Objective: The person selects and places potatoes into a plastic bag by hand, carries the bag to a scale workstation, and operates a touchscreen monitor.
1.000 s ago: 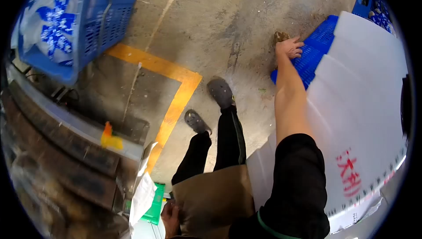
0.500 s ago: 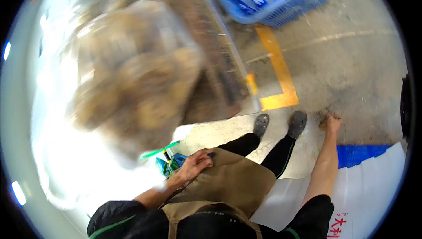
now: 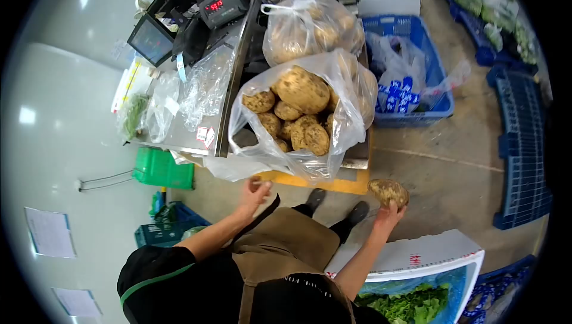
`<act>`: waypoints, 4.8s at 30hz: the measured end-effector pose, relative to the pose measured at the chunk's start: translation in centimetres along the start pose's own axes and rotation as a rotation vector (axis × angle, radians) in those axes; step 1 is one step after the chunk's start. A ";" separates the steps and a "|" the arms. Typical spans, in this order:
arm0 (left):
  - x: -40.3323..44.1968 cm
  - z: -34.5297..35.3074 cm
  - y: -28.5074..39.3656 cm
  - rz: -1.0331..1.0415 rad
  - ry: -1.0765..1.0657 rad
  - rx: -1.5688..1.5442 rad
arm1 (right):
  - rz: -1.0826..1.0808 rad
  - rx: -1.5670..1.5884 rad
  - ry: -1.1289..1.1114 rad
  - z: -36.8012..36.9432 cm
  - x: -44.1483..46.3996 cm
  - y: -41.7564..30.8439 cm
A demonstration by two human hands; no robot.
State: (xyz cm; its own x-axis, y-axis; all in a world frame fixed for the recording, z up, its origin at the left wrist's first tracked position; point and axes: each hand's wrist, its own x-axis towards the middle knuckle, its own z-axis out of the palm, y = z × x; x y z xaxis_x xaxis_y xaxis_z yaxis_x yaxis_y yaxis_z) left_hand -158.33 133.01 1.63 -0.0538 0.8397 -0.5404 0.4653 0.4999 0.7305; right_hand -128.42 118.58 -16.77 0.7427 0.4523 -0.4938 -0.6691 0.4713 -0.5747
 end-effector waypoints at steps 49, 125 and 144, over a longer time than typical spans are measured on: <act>5.4 -12.3 17.0 0.643 -0.205 -0.541 | -0.487 -1.485 -0.123 18.6 -7.8 -9.1; 19.4 -45.9 -3.8 0.175 -0.011 -0.576 | -1.480 -1.164 0.011 50.6 -23.8 13.8; 23.4 -35.2 6.5 0.211 -0.238 -0.374 | -1.038 -2.508 0.166 30.3 -3.5 8.8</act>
State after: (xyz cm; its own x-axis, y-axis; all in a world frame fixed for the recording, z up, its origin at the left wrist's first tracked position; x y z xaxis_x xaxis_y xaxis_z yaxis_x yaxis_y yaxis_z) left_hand -187.60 163.39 8.44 0.2308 0.8809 -0.4132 0.0924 0.4029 0.9106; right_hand -137.76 144.08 -0.32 0.6895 0.6895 0.2219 0.6535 -0.7243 0.2199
